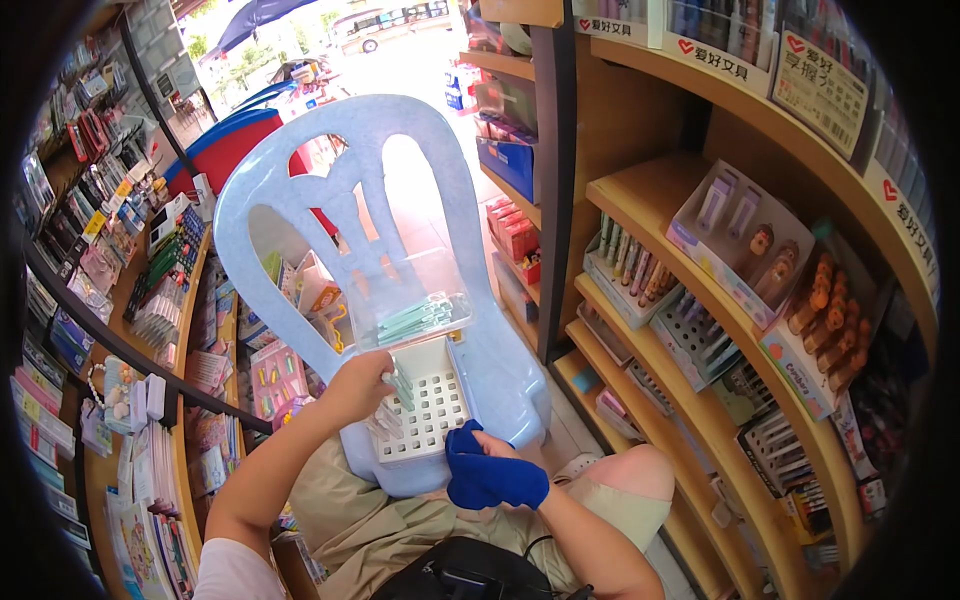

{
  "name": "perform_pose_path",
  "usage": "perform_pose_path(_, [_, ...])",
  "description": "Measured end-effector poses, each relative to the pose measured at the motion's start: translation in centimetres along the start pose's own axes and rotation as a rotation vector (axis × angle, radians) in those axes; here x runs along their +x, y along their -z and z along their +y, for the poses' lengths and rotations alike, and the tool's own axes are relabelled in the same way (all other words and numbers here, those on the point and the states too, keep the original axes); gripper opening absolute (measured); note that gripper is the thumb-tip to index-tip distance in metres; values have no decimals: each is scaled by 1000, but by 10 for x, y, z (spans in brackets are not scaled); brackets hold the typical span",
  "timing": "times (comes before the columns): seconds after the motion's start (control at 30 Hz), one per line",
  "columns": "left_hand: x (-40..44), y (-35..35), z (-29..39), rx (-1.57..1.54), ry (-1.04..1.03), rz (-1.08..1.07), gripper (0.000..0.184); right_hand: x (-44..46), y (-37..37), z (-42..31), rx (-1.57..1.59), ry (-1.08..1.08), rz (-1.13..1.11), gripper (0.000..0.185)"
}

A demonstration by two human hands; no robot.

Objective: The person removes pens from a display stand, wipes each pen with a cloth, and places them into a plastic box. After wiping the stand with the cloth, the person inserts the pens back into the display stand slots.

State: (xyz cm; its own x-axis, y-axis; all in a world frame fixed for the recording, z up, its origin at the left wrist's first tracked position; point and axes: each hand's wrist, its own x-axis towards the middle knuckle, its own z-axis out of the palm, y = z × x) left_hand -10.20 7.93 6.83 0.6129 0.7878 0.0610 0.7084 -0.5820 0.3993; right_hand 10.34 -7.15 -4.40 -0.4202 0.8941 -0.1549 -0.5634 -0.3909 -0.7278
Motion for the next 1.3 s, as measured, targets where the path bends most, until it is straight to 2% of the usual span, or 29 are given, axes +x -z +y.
perform_pose_path(0.03, [0, 6, 2, -61, 53, -25, 22, 0, 0, -1, 1, -5, -6, 17])
perform_pose_path(0.13, [-2, 8, -10, -202, 29, -58, 21, -1, 0, -4, 11, 0, -17, 16])
perform_pose_path(0.23, [-4, 3, -12, -186, 51, -39, 22, -2, 0, -4, 30, 27, -13, 17])
perform_pose_path(0.33, [-6, -7, -12, -116, -58, 105, 22, -1, 1, -3, 16, 21, 0, 18])
perform_pose_path(0.83, [-6, 6, -6, -102, -18, -83, 21, -2, -4, -8, 34, -5, 33, 18])
perform_pose_path(1.03, [-8, -1, -32, -519, 17, -37, 17, -4, -9, -13, 51, -17, 78, 18])
perform_pose_path(1.2, [-13, 1, -3, -203, -12, -76, 23, -1, -3, -5, 59, -19, 52, 14])
perform_pose_path(1.3, [-9, 10, 3, -103, 0, -57, 25, 0, 8, 0, 96, -41, -49, 29])
